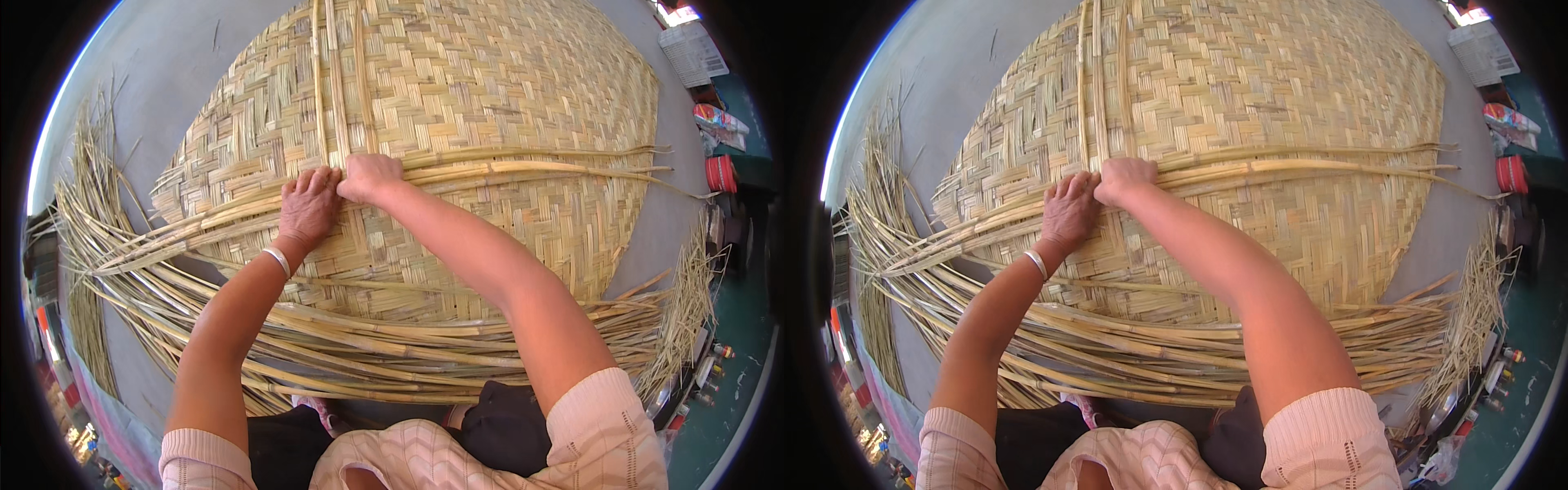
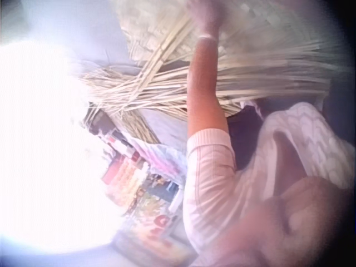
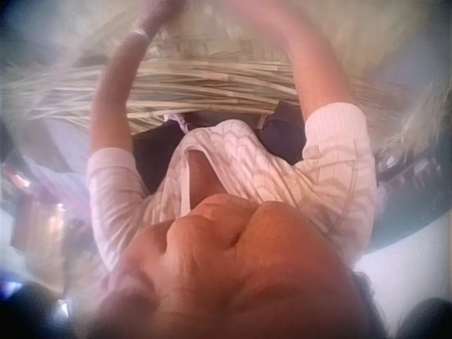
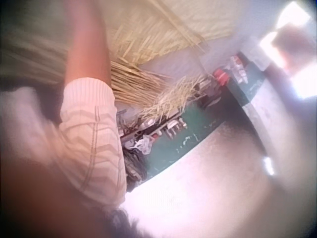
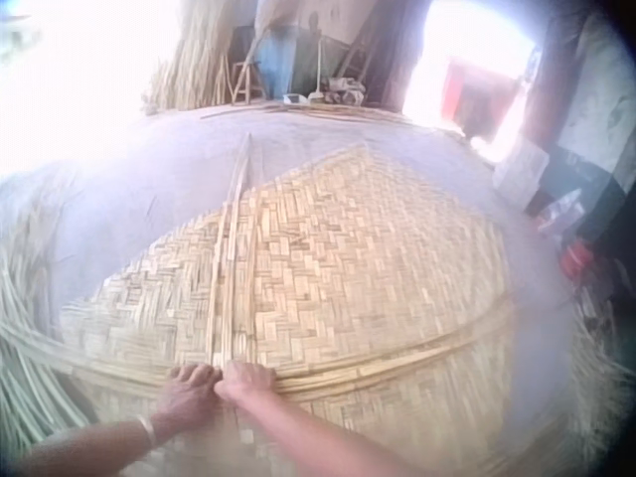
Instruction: The person weaves a large mat by hand, interlacing long dried palm strips into a partially completed mat on the floor. They repeatedly pick up strips, align them, and press them into the weave pattern.
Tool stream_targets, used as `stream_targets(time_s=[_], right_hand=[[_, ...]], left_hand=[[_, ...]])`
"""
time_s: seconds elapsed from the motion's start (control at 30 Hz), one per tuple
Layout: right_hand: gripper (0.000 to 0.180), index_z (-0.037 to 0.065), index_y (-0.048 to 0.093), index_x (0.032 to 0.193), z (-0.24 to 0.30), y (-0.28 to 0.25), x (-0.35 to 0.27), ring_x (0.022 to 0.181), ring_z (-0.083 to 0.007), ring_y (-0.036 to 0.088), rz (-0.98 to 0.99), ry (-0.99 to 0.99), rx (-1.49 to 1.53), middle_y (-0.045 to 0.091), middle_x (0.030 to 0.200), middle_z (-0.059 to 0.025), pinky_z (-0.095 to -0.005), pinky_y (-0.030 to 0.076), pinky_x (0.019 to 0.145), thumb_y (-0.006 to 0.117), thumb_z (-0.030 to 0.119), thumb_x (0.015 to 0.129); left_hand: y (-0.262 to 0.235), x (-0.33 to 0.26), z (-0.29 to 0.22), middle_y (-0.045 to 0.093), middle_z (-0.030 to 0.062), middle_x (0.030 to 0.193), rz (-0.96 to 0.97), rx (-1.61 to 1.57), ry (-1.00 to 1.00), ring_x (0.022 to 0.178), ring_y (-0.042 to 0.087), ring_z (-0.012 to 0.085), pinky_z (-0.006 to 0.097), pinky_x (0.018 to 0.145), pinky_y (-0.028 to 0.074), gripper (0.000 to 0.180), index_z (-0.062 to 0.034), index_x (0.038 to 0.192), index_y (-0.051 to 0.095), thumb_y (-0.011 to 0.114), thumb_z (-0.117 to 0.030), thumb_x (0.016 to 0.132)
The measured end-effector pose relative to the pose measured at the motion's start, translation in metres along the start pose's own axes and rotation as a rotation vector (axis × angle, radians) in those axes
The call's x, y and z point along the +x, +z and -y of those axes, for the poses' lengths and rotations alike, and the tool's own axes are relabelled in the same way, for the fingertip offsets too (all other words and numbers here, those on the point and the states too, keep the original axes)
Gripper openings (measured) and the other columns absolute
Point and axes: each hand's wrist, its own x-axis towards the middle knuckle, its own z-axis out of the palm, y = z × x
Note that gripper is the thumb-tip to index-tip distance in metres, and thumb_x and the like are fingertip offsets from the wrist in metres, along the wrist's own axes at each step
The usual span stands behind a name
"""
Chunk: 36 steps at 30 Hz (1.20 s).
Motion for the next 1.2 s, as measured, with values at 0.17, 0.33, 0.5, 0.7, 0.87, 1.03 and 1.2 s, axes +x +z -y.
stream_targets(time_s=[0.17, 0.33, 0.5, 0.7, 0.87, 1.03, 1.2], right_hand=[[0.033, 0.017, 0.069, 0.108, 0.002, 0.009, 0.007, 0.109, -0.0221, 0.063, -0.029, 0.028, 0.019, 0.067, 0.115, -0.0038, -0.0428, 0.044, 0.093, 0.06, 0.031, 0.079], [0.037, 0.017, 0.065, 0.113, 0.006, 0.004, 0.008, 0.111, -0.0225, 0.062, 0.053, 0.057, 0.007, 0.067, 0.116, -0.0039, -0.0446, 0.041, 0.097, 0.061, 0.031, 0.08], [0.033, 0.011, 0.061, 0.109, 0.008, 0.009, -0.008, 0.108, -0.0275, 0.06, -0.098, -0.08, -0.066, 0.066, 0.111, -0.0076, -0.0425, 0.046, 0.091, 0.06, 0.027, 0.08], [0.021, 0.01, 0.064, 0.098, -0.057, 0.006, -0.08, 0.105, -0.0308, 0.058, -0.16, -0.421, -0.12, 0.066, 0.106, -0.0103, -0.0434, 0.046, 0.094, 0.058, 0.015, 0.079], [0.016, 0.007, 0.062, 0.092, -0.149, 0.02, -0.174, 0.102, -0.0323, 0.058, -0.128, -0.344, -0.111, 0.064, 0.099, -0.0116, -0.0442, 0.048, 0.089, 0.06, 0.02, 0.083], [0.024, 0.005, 0.062, 0.094, -0.209, 0.059, -0.232, 0.101, -0.0308, 0.059, -0.077, -0.191, -0.236, 0.063, 0.102, -0.0106, -0.0429, 0.05, 0.086, 0.063, 0.028, 0.086], [0.022, 0.009, 0.062, 0.098, -0.238, 0.076, -0.248, 0.102, -0.0292, 0.059, -0.12, -0.153, -0.193, 0.063, 0.105, -0.0097, -0.0424, 0.049, 0.083, 0.065, 0.026, 0.084]], left_hand=[[0.003, -0.002, 0.001, 0.048, 0.0002, 0.124, -0.014, -0.015, 0.005, 0.12, 0.044, 0.0216, 0.044, 0.095, 0.036, 0.041, -0.0175, 0.127, 0.049, 0.057, -0.029, 0.088], [-0.003, -0.001, 0.0, 0.048, 0.0005, 0.122, 0.043, -0.023, 0.01, 0.12, 0.045, 0.0205, 0.042, 0.094, 0.038, 0.04, -0.0175, 0.129, 0.049, 0.054, -0.027, 0.09], [-0.021, 0.006, 0.0, 0.047, 0.0052, 0.123, 0.256, -0.016, 0.008, 0.123, 0.044, 0.0242, 0.043, 0.095, 0.038, 0.038, -0.0152, 0.124, 0.052, 0.055, -0.02, 0.087], [-0.051, 0.001, -0.003, 0.043, 0.0092, 0.141, 0.177, 0.003, 0.004, 0.128, 0.043, 0.0274, 0.044, 0.102, 0.036, 0.046, -0.0085, 0.134, 0.048, 0.053, -0.021, 0.09], [-0.082, -0.059, -0.02, 0.058, 0.0097, 0.119, 0.321, -0.116, 0.359, 0.116, 0.05, 0.0267, 0.041, 0.098, 0.038, 0.037, -0.0092, 0.12, 0.058, 0.063, -0.022, 0.086], [-0.084, -0.095, -0.034, 0.063, 0.0075, 0.101, 0.51, -0.078, 0.355, 0.103, 0.055, 0.0259, 0.04, 0.09, 0.041, 0.024, -0.0109, 0.105, 0.063, 0.064, -0.023, 0.084], [-0.063, -0.091, -0.03, 0.061, 0.0083, 0.092, 0.523, -0.074, 0.274, 0.098, 0.056, 0.0293, 0.041, 0.085, 0.044, 0.012, -0.0126, 0.093, 0.064, 0.061, -0.016, 0.082]])
